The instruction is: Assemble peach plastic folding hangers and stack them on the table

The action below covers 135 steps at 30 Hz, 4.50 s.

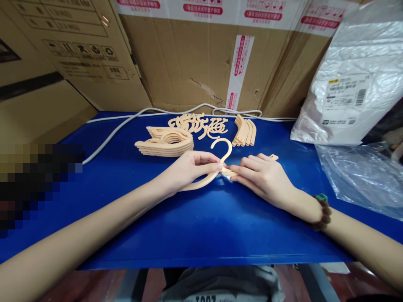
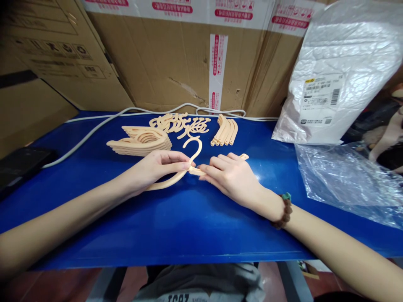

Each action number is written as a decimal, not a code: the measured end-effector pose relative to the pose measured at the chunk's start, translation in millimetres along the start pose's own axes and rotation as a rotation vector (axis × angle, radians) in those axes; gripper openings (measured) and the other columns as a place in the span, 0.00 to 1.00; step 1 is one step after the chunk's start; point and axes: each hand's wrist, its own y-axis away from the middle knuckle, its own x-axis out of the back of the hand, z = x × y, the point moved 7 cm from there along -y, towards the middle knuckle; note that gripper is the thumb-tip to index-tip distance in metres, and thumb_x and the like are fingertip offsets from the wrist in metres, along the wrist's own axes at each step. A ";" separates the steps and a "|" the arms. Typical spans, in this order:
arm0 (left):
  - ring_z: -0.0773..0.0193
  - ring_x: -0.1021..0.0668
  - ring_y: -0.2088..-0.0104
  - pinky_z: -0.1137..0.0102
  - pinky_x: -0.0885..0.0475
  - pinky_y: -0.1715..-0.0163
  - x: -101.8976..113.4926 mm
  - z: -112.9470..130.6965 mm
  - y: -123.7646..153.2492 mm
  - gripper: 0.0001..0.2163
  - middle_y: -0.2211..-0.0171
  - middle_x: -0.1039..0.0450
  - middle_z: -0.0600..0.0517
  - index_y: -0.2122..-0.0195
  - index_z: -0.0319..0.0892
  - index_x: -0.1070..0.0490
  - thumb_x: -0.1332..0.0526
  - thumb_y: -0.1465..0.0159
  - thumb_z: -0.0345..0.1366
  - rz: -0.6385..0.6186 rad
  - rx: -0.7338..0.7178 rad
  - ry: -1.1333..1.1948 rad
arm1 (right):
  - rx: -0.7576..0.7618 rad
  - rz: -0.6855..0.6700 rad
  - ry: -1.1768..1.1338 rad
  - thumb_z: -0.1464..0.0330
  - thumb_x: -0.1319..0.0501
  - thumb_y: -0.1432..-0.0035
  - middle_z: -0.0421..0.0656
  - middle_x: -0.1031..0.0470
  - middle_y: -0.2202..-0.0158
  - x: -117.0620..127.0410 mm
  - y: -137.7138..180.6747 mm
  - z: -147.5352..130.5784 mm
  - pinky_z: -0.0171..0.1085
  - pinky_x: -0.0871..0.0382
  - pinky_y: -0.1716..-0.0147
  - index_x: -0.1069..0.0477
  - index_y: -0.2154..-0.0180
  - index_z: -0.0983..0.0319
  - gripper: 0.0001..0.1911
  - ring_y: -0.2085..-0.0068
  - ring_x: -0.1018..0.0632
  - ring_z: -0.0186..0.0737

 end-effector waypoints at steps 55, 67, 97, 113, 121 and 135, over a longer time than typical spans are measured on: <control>0.68 0.19 0.74 0.77 0.26 0.73 -8.5 -3.2 -0.1 0.09 0.67 0.18 0.46 0.61 0.34 0.23 0.40 0.34 0.33 -0.078 0.096 -0.025 | -0.127 -0.107 -0.081 0.61 0.53 0.29 0.41 0.25 0.70 -5.7 5.4 -7.1 0.35 0.40 0.71 0.25 0.54 0.62 0.20 0.70 0.24 0.35; 0.67 0.19 0.73 0.76 0.27 0.71 -11.7 -5.6 0.6 0.10 0.66 0.19 0.46 0.62 0.34 0.24 0.41 0.35 0.37 -0.094 0.065 -0.093 | -0.147 -0.131 -0.115 0.59 0.54 0.29 0.41 0.25 0.70 -7.0 4.7 -7.2 0.35 0.42 0.72 0.25 0.54 0.61 0.21 0.71 0.24 0.35; 0.62 0.23 0.77 0.73 0.44 0.79 -28.6 21.9 22.0 0.15 0.73 0.23 0.52 0.60 0.41 0.33 0.51 0.29 0.46 -0.034 -0.478 -1.319 | -0.268 0.066 -0.039 0.53 0.49 0.34 0.51 0.27 0.54 11.5 4.4 26.5 0.48 0.42 0.52 0.25 0.55 0.63 0.23 0.53 0.31 0.49; 0.67 0.28 0.82 0.75 0.48 0.82 -22.5 34.5 27.5 0.16 0.83 0.32 0.56 0.64 0.42 0.30 0.49 0.30 0.48 0.183 -0.618 -1.345 | -0.146 0.070 -0.116 0.60 0.47 0.32 0.46 0.23 0.63 11.8 4.0 5.4 0.39 0.38 0.64 0.32 0.47 0.64 0.19 0.64 0.25 0.40; 0.67 0.28 0.82 0.74 0.47 0.82 -24.1 32.1 28.0 0.15 0.81 0.29 0.55 0.62 0.41 0.29 0.49 0.30 0.46 0.152 -0.637 -1.316 | -0.091 0.026 -0.131 0.60 0.48 0.32 0.47 0.24 0.60 7.7 2.6 1.7 0.39 0.38 0.63 0.31 0.46 0.64 0.19 0.61 0.26 0.41; 0.62 0.19 0.69 0.73 0.37 0.75 -36.8 18.0 24.8 0.14 0.68 0.21 0.50 0.57 0.41 0.33 0.51 0.28 0.45 -0.126 -0.567 -1.295 | -0.134 0.020 -0.173 0.62 0.48 0.32 0.46 0.24 0.64 6.1 2.7 5.0 0.39 0.38 0.63 0.26 0.59 0.63 0.15 0.64 0.28 0.40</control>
